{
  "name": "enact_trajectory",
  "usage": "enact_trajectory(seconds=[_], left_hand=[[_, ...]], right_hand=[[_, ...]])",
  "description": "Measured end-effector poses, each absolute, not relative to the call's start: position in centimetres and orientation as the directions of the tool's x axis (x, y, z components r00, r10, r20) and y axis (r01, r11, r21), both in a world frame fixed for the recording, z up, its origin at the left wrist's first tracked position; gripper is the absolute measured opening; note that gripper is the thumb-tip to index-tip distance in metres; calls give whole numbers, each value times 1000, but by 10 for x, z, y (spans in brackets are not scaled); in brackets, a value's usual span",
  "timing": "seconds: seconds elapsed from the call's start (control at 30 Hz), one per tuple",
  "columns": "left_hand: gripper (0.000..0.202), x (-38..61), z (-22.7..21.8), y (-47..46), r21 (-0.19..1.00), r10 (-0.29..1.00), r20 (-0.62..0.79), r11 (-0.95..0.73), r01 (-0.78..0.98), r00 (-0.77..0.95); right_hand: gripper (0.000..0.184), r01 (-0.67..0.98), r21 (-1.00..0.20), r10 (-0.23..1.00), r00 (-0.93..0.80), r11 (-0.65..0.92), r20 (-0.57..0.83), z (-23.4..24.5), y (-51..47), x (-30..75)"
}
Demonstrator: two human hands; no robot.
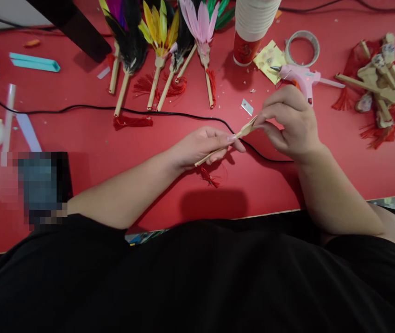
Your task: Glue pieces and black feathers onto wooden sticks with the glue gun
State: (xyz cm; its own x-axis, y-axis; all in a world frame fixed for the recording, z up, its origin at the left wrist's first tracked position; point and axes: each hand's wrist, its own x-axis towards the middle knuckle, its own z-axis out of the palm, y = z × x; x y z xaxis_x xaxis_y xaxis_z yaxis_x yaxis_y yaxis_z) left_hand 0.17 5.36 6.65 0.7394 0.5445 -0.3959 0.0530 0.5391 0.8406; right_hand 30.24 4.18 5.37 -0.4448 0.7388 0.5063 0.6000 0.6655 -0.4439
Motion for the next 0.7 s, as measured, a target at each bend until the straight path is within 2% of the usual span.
enact_trajectory(seconds=[0.17, 0.27, 0.4, 0.53, 0.7], left_hand=[[62, -1, 61, 54, 834, 542, -375, 551, 19, 752], [63, -1, 58, 54, 811, 525, -345, 584, -34, 778], [57, 0, 59, 53, 751, 484, -375, 659, -46, 791], [48, 1, 61, 52, 699, 462, -436, 714, -33, 772], [48, 1, 58, 52, 683, 437, -413, 729, -45, 799]], right_hand=[[38, 623, -519, 807, -389, 585, 444, 50, 42, 302], [41, 658, -501, 821, -373, 563, 433, 51, 41, 299], [45, 635, -441, 758, -398, 634, 517, 56, 39, 297], [45, 652, -463, 787, -380, 601, 487, 52, 38, 299], [40, 648, -501, 811, -364, 574, 458, 47, 36, 300]])
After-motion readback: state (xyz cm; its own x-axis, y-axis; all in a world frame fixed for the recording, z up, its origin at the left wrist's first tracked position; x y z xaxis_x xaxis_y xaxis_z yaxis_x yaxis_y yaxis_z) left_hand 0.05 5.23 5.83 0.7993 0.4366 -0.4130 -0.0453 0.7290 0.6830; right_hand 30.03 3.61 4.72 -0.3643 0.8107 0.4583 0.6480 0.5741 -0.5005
